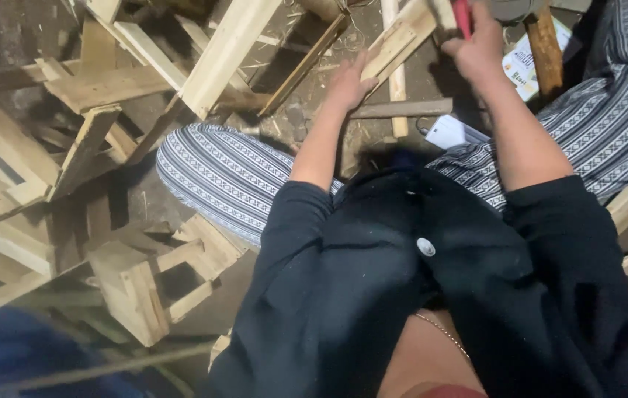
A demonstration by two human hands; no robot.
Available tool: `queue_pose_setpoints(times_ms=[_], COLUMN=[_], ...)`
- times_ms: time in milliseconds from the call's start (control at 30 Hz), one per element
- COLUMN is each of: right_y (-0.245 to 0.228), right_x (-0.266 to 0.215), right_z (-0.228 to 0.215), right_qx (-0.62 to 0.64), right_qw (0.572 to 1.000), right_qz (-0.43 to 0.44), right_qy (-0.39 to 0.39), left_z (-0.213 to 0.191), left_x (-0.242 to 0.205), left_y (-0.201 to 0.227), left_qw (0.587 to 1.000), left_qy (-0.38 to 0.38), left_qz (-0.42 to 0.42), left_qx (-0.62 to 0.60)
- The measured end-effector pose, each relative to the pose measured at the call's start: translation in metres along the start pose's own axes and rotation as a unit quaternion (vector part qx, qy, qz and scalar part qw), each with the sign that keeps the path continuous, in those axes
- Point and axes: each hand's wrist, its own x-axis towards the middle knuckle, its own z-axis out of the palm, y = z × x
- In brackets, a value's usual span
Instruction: The person sits cross-legged on the floor and uses pliers to pull nails out of a wooden frame. They hold the frame with one hand and repeatedly grip and extract nails with the pliers, occasionally repositioning the frame.
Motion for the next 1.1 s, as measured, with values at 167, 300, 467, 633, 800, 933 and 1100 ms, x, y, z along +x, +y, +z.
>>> queue_pose_setpoints(times_ms=[167, 300, 467, 633, 800, 933, 1100], right_y=[0.01, -0.008, -0.045, -0.082, -0.136, -0.143, -0.154], right_x=[-0.001, 0.004, 0.006, -0.005, -0.015, -0.016, -0.013], right_z=[-0.009, -0.013, -0.036, -0.051, -0.064, -0.07, -0.071], right_qx=[0.228, 0.406, 0.319, 0.128, 0.177, 0.279, 0.427], right_qw=[0.964, 0.883, 0.935, 0.992, 0.983, 0.955, 0.868], right_qz=[0.133, 0.235, 0.153, 0.001, -0.017, -0.008, 0.053], right_qy=[0.039, 0.016, -0.027, -0.011, -0.055, -0.103, -0.247], left_z=[-0.017, -0.044, -0.112, -0.173, -0.2, -0.191, -0.2], left_x=[-0.011, -0.022, -0.055, -0.106, -0.135, -0.135, -0.145], left_y=[0.01, 0.019, 0.036, 0.059, 0.055, 0.025, 0.027], left_qw=[0.998, 0.989, 0.914, 0.803, 0.726, 0.6, 0.601], left_qy=[0.052, 0.053, -0.025, -0.085, -0.167, -0.267, -0.268], left_qz=[0.03, 0.101, 0.133, 0.079, 0.089, 0.114, 0.079], left_qx=[-0.014, -0.097, -0.382, -0.585, -0.661, -0.746, -0.749])
